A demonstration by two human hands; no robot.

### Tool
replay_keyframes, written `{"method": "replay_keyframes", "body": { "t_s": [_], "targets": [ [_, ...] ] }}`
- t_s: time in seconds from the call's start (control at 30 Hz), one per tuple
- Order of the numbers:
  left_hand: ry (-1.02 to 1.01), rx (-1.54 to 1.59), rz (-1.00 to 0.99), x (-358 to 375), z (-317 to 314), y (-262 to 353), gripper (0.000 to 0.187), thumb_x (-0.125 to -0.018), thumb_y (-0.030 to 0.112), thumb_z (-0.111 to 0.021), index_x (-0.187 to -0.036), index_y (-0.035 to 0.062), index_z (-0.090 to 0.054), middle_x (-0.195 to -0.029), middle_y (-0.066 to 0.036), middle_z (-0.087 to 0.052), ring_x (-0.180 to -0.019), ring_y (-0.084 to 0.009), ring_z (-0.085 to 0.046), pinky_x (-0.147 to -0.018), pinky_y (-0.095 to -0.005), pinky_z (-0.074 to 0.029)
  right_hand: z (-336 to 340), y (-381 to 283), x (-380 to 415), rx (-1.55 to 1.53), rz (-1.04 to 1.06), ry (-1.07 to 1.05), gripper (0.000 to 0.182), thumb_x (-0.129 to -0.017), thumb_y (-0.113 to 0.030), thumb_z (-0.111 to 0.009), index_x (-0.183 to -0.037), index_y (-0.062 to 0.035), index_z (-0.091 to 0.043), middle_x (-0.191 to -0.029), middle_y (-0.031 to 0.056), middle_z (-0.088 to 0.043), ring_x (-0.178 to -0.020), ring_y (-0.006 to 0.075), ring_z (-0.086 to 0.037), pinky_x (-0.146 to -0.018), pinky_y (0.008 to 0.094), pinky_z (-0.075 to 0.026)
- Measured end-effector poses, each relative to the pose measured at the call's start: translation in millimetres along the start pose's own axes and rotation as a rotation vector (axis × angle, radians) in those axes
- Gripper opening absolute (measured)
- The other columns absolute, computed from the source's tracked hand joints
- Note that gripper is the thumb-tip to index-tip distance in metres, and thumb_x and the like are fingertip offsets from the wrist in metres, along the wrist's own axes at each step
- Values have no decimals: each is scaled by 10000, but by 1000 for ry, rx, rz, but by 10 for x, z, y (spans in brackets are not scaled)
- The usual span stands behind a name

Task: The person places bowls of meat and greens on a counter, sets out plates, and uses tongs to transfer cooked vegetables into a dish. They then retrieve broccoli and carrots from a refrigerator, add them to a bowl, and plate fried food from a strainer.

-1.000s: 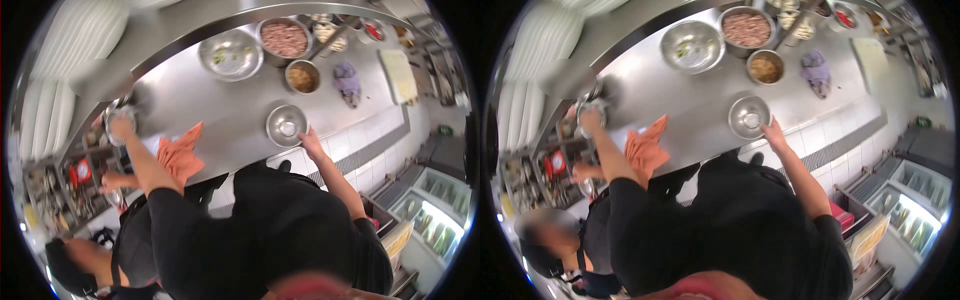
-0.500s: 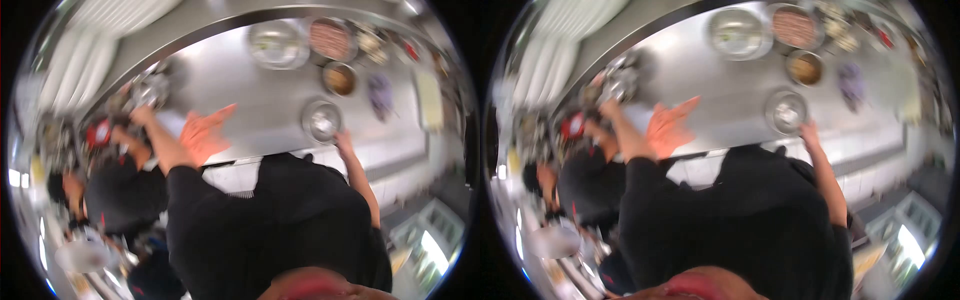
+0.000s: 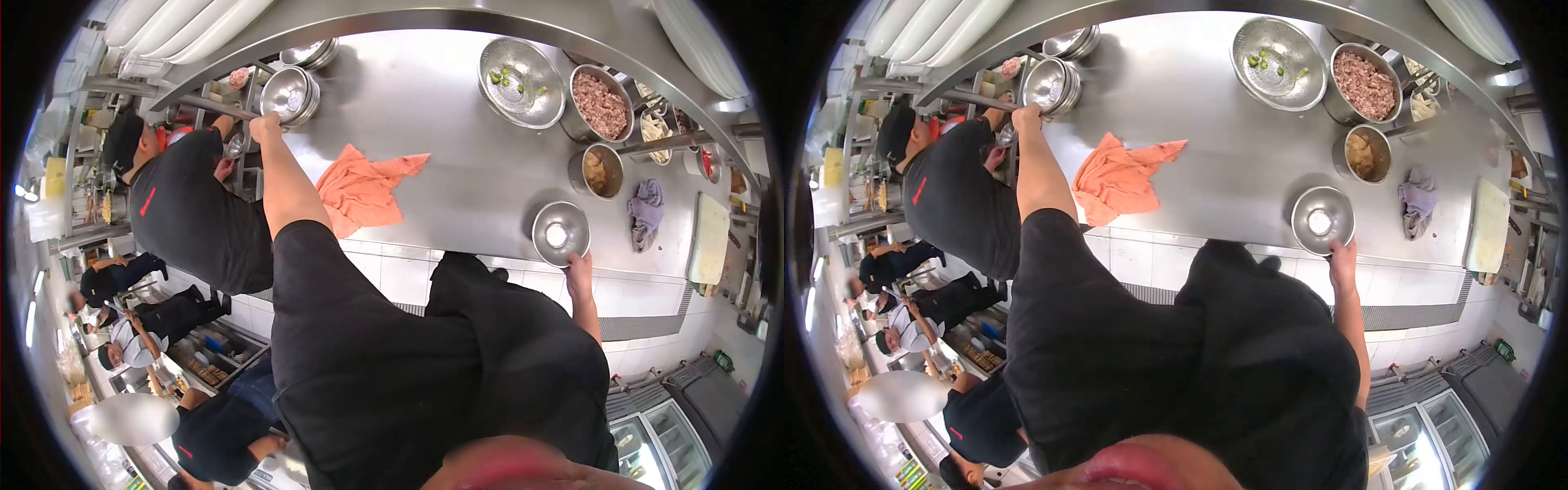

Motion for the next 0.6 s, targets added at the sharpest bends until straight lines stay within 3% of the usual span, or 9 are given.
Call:
{"method": "replay_keyframes", "body": {
  "t_s": [0.07,0.2,0.27,0.3,0.37,0.43,0.5,0.57,0.6],
  "targets": [
    [53,189,14,70,-5,4,160,-720,105,-661,-761,-47,-689,-845,-184,-712,-650,-250,-714,-602,-341,-555,-84,-91,81,3,-38,29,585,-791,55,-466,-1370,-18,-435,-1090,114,-617,-879,174,-634,-657,288,-532],
    [50,219,-20,464,187,153,245,-740,61,-638,-918,-106,-628,-868,-215,-705,-651,-269,-713,-588,-359,-555,-76,-91,108,7,-16,5,581,-794,52,-474,-1370,-11,-426,-1105,127,-610,-905,196,-641,-708,312,-550],
    [25,317,-214,297,107,41,327,-760,-12,-594,-1055,-130,-512,-899,-244,-680,-634,-268,-695,-535,-367,-547,-17,-33,111,-19,2,5,560,-796,50,-475,-1352,-6,-440,-1113,133,-603,-916,207,-646,-754,333,-559],
    [30,324,-215,447,181,60,327,-760,-12,-594,-1055,-130,-512,-899,-244,-680,-634,-268,-695,-535,-367,-547,-22,-36,138,-19,8,1,560,-796,50,-475,-1352,-6,-440,-1113,133,-603,-916,207,-646,-754,333,-559],
    [22,601,-455,1119,378,161,341,-756,-63,-549,-1079,-105,-451,-889,-247,-643,-610,-252,-666,-486,-362,-536,-81,-99,221,-43,29,12,541,-795,49,-476,-1333,0,-453,-1116,135,-598,-916,209,-644,-766,340,-558],
    [-128,565,-564,1334,219,52,291,-759,-81,-514,-1044,-62,-460,-888,-201,-621,-576,-229,-627,-445,-333,-518,-116,-115,263,-54,58,1,551,-783,61,-454,-1333,42,-429,-1133,166,-589,-935,269,-654,-788,387,-585],
    [-315,556,-533,1898,78,32,302,-760,-33,-526,-1058,-43,-477,-882,-187,-621,-669,-271,-641,-572,-387,-553,-123,-110,293,-86,42,6,533,-784,53,-478,-1316,25,-455,-1109,143,-597,-940,230,-641,-774,355,-563],
    [-213,254,-673,1561,-725,-376,316,-804,113,-641,-1064,-29,-531,-909,-206,-634,-837,-326,-650,-757,-432,-534,-153,-125,278,-113,60,-1,528,-780,54,-480,-1307,33,-454,-1107,152,-595,-938,245,-642,-785,371,-567],
    [-219,261,-682,1517,-871,-498,316,-804,113,-641,-1064,-29,-531,-909,-206,-634,-837,-326,-650,-757,-432,-534,-146,-111,263,-130,47,-3,526,-776,55,-481,-1302,32,-454,-1107,153,-593,-938,246,-642,-788,376,-569]
  ]
}}
Point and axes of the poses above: each hand's wrist, its own x-axis away from the middle knuckle, its own z-axis out of the back of the hand, y = z × x, the point moved 2 cm from there along -x, towards the middle knuckle
